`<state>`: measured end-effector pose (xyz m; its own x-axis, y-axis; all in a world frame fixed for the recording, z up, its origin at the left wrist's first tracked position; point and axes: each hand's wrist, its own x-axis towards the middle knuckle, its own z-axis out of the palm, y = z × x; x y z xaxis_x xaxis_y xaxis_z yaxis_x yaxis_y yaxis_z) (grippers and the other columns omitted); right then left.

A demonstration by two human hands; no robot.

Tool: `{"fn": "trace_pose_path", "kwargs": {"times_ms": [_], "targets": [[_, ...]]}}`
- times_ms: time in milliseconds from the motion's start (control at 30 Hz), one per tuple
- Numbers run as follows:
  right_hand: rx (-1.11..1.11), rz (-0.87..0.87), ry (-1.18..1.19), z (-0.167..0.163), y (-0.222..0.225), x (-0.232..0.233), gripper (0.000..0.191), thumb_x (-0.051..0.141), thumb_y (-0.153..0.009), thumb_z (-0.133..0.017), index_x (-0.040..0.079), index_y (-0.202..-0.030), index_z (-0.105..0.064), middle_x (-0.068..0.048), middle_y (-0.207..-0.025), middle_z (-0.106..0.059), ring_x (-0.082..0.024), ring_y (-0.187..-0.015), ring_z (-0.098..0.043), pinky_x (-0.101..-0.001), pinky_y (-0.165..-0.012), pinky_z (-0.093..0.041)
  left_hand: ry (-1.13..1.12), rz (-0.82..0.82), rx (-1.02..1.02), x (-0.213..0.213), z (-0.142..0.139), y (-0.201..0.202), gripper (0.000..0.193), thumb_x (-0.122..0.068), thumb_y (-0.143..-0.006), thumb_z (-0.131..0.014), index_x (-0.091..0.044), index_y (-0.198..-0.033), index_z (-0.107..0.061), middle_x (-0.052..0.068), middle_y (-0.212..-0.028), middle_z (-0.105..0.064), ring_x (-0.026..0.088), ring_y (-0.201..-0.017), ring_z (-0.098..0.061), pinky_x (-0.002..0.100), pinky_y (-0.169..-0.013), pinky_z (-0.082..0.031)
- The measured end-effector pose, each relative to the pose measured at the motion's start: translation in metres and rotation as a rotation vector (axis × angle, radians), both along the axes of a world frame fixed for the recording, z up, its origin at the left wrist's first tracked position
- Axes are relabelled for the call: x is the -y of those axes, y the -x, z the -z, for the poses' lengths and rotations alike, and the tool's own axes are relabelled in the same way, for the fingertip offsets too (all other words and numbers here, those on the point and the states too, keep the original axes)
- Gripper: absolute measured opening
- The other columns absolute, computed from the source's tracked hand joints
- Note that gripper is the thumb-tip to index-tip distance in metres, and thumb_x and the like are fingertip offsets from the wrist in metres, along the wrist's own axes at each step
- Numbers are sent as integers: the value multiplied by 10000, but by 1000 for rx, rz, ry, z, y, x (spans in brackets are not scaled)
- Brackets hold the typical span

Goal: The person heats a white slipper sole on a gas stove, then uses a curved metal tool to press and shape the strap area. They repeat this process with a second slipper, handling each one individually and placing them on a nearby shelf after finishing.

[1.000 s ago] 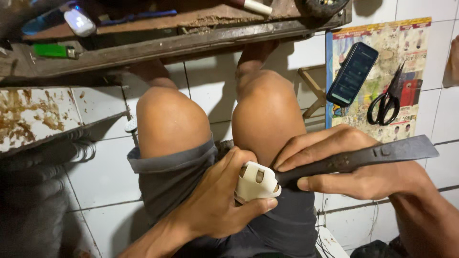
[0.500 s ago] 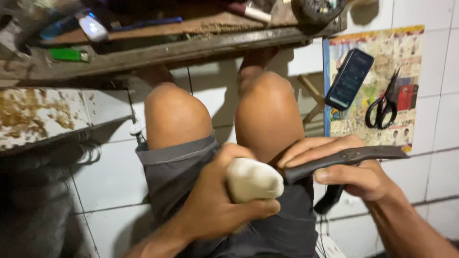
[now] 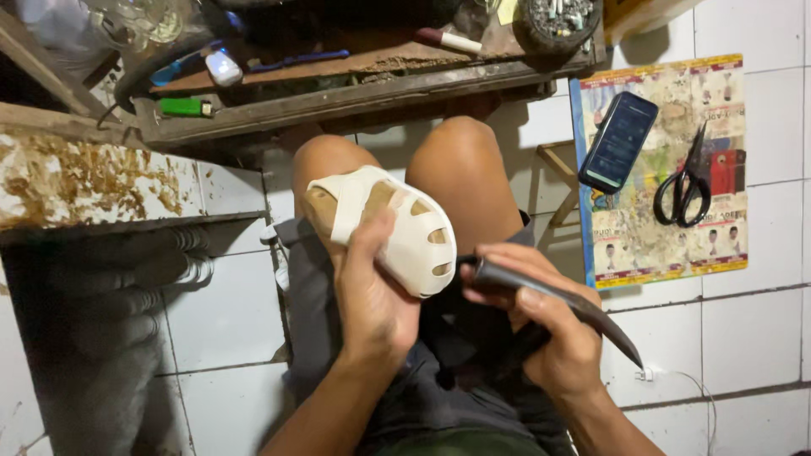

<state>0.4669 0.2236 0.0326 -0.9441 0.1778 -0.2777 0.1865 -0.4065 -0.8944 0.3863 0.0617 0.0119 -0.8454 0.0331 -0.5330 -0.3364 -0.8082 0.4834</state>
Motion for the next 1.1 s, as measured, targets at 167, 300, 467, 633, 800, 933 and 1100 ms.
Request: {"fn": "trace_pose_path", "kwargs": {"times_ms": [167, 300, 467, 633, 800, 933, 1100], "targets": [[-32, 68, 105, 3, 10, 5, 526, 171, -929, -543, -232, -1266, -567, -310, -1413, -547, -420, -1240, -629, -523, -1050, -550, 158, -46, 35, -25, -12, 8, 442, -172, -900, -679, -98, -1306, -520, 40, -1068, -637, 159, -925, -657, 362, -754, -567], [-55, 47, 128, 8, 14, 0, 514, 159, -950, -549, -234, -1279, -561, -315, -1437, -537, -418, -1288, -609, -533, -1136, -508, 153, -101, 31, -35, -8, 12, 444, -157, -898, -676, -82, -1305, -516, 51, -1078, -625, 168, -932, -648, 358, -758, -560], [-21, 28, -415, -3, 22, 7, 450, 175, -933, -543, -160, -1208, -666, -254, -1339, -665, -340, -1228, -673, -428, -1101, -525, 203, -164, -4, -43, 5, 16, 460, -121, -895, -651, -68, -1328, -505, 56, -1097, -619, 166, -954, -635, 341, -815, -552], [3, 55, -646, -3, 23, 11, 442, 192, -910, -574, -140, -1176, -694, -249, -1276, -705, -307, -1178, -690, -355, -1060, -516, 283, -180, -82, -49, 5, 23, 425, -84, -941, -647, -10, -1336, -508, 93, -1107, -597, 193, -951, -592, 356, -828, -528], [21, 52, -253, 16, 17, -3, 491, 216, -876, -585, -166, -1167, -688, -277, -1316, -680, -312, -1157, -671, -335, -1042, -520, 205, -114, 57, -47, 0, 24, 450, -109, -888, -627, -54, -1318, -505, 66, -1071, -613, 172, -929, -611, 339, -786, -538], [45, 95, -433, 10, 14, 7, 466, 174, -862, -579, -154, -1172, -697, -258, -1281, -703, -275, -977, -662, -292, -859, -520, 280, -127, -7, -51, 7, 23, 476, -98, -900, -634, -20, -1348, -496, 88, -1098, -608, 179, -938, -600, 331, -815, -531], [46, 36, -788, -9, 23, 19, 387, 124, -921, -589, -157, -1169, -686, -250, -1211, -714, -302, -1108, -706, -324, -1005, -533, 364, -158, -135, -51, 19, 27, 508, -102, -938, -655, -41, -1396, -444, 83, -1161, -583, 168, -986, -584, 336, -857, -523]]}}
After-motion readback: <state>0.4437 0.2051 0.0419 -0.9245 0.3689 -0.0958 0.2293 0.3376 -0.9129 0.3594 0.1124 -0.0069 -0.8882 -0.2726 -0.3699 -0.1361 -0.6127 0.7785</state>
